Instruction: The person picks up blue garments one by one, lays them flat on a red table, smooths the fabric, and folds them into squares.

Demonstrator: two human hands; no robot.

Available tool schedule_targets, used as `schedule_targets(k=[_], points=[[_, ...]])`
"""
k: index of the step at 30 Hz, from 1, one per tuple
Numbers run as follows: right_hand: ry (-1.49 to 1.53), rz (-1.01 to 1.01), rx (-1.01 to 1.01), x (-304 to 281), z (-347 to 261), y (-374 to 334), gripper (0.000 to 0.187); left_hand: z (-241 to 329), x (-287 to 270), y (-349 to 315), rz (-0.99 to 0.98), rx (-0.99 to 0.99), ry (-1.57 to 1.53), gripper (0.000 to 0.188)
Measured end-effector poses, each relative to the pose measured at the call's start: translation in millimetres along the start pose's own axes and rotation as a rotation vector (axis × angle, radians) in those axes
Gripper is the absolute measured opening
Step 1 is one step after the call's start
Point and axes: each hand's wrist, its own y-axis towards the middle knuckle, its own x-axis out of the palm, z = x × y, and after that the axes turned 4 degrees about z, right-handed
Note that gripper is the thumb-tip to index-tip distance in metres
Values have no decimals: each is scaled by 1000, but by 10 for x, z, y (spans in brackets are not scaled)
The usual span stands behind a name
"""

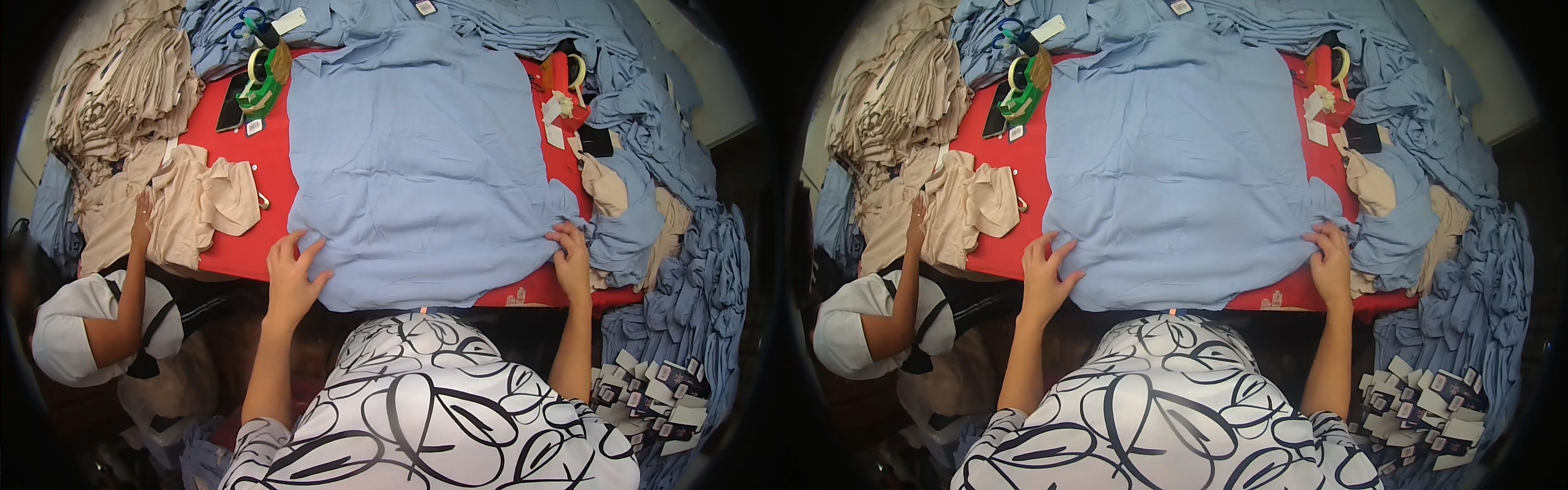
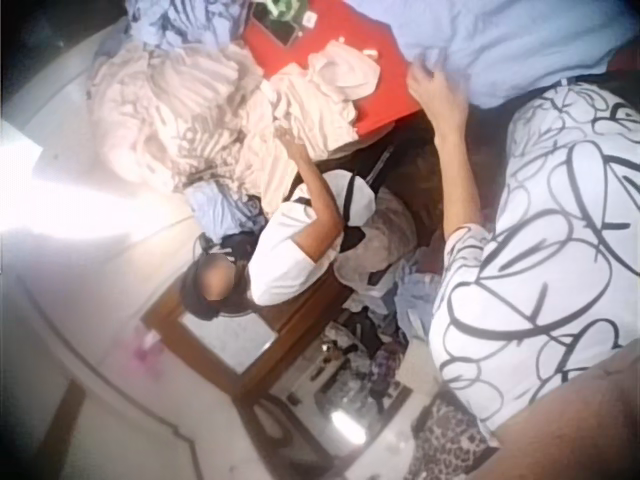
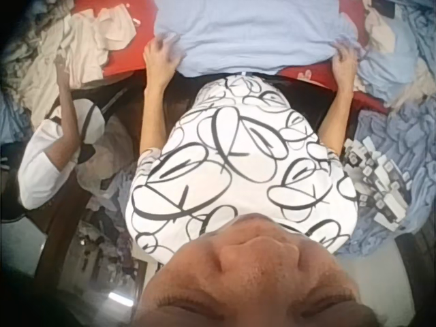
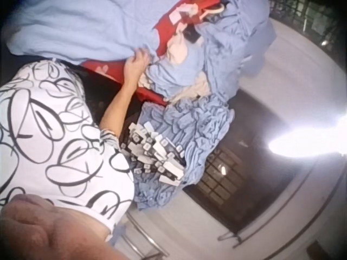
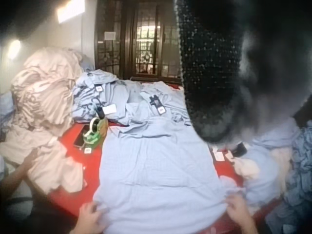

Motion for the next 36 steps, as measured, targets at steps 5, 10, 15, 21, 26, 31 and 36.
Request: schedule_targets(k=[5, 10, 15, 21, 26, 31, 36], points=[[345, -125, -192, 632, -1223, -41, 24, 552, 596, 75, -98, 152, -324, 48], [35, -220, -426, 1129, -1619, -308, 45, 770, 909, 143, -107, 268, -90, 63], [-39, -281, -391, 1113, -1590, -260, 62, 705, 859, 97, -127, 173, 7, 76], [-137, -349, -282, 899, -1318, -254, 80, 399, 697, -62, -152, -22, 212, 88], [-322, -234, -104, 637, -619, -312, 80, 273, 446, -78, -173, -172, 252, 97], [-27, -263, -70, 331, -247, -325, 52, -147, 228, -318, 8, -46, -156, 87], [-73, -182, -38, 24, -209, -617, 47, -203, 2, -476, -132, 94, -60, 48]])
